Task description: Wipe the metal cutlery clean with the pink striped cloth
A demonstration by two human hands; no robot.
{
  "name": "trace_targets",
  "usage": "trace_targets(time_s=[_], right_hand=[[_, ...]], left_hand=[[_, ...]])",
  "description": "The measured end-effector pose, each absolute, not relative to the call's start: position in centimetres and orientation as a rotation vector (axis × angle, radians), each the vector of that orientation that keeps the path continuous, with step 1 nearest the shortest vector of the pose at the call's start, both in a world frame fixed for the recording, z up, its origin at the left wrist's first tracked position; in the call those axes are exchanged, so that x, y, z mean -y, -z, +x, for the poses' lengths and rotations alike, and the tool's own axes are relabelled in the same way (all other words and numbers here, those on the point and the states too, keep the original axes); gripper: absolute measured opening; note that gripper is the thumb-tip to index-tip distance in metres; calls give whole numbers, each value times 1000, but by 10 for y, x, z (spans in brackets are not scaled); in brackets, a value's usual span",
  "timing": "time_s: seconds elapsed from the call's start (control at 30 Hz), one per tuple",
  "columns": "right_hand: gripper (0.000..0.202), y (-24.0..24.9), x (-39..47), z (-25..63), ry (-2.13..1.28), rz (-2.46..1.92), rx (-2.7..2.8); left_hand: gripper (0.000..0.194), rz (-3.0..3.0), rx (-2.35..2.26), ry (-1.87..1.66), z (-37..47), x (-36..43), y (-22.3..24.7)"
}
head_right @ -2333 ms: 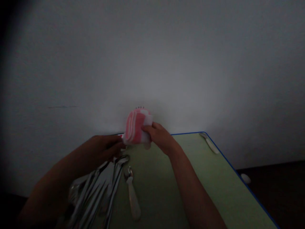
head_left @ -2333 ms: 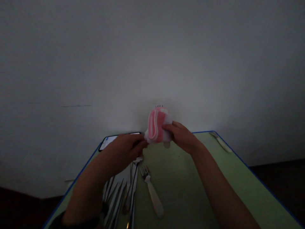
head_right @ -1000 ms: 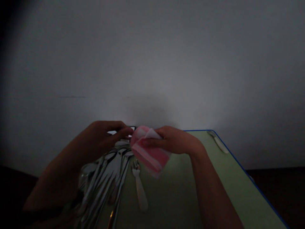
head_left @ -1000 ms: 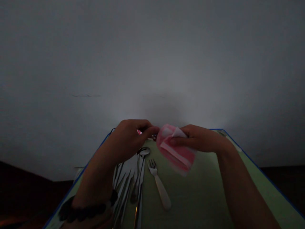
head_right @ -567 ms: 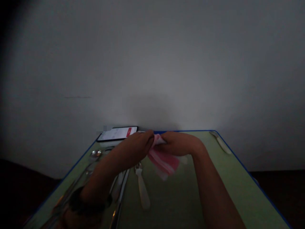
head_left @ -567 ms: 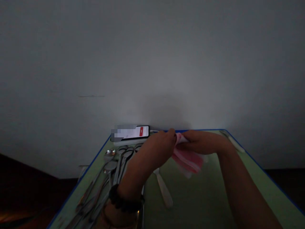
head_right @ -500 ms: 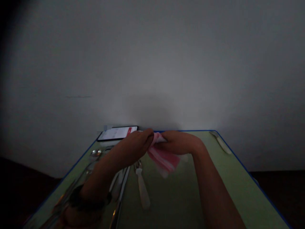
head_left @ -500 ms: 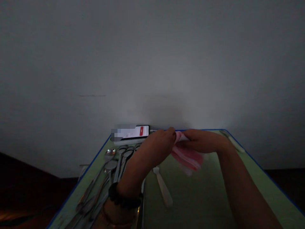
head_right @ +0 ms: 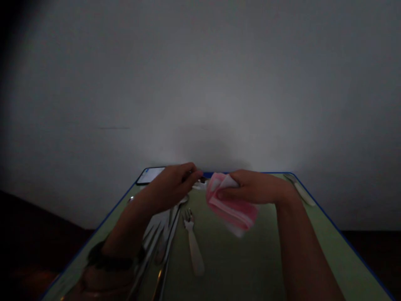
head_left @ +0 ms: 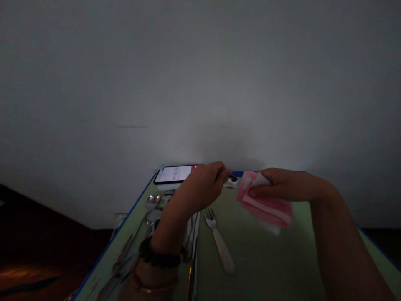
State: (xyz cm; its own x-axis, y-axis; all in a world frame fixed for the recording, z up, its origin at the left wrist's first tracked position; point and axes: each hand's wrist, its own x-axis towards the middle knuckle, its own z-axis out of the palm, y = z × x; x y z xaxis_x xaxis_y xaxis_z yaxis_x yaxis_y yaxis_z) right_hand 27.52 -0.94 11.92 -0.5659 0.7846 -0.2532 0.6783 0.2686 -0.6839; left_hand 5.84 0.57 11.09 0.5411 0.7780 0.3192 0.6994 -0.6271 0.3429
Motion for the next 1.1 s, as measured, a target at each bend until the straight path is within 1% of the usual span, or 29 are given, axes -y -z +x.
trace_targets(time_s=[0.1,0.23,0.33,0.4,0.53,0.67,0.93,1.1], right_hand=[[37,-116,7,272,-1129,-1422,2453],[30,-114,6,261,-973,-1291,2546],[33,-114,6,255,-918,-1270,2548],[35,-115,6,254,-917,-1285,2539],[43,-119,7,258,-1036,-1330,2468],[44,-122,8,269,-1148,-1303,2420],[29,-125,18,276,-1135,-1349,2490],[31,-131,18,262,-1030,-1283,2553]], left_hand=[[32,2639,-1138,-574,69,1,-110],[40,2673,-1150,-474,73,7,-110],[43,2656,-1123,-326,67,4,-109],[40,2674,-1089,-277,60,0,-110],[36,2698,-1131,-332,43,-10,-114],[38,2580,-1225,-370,31,-14,-120],[36,2573,-1121,-435,43,-1,-126],[43,2686,-1073,-433,55,6,-128]])
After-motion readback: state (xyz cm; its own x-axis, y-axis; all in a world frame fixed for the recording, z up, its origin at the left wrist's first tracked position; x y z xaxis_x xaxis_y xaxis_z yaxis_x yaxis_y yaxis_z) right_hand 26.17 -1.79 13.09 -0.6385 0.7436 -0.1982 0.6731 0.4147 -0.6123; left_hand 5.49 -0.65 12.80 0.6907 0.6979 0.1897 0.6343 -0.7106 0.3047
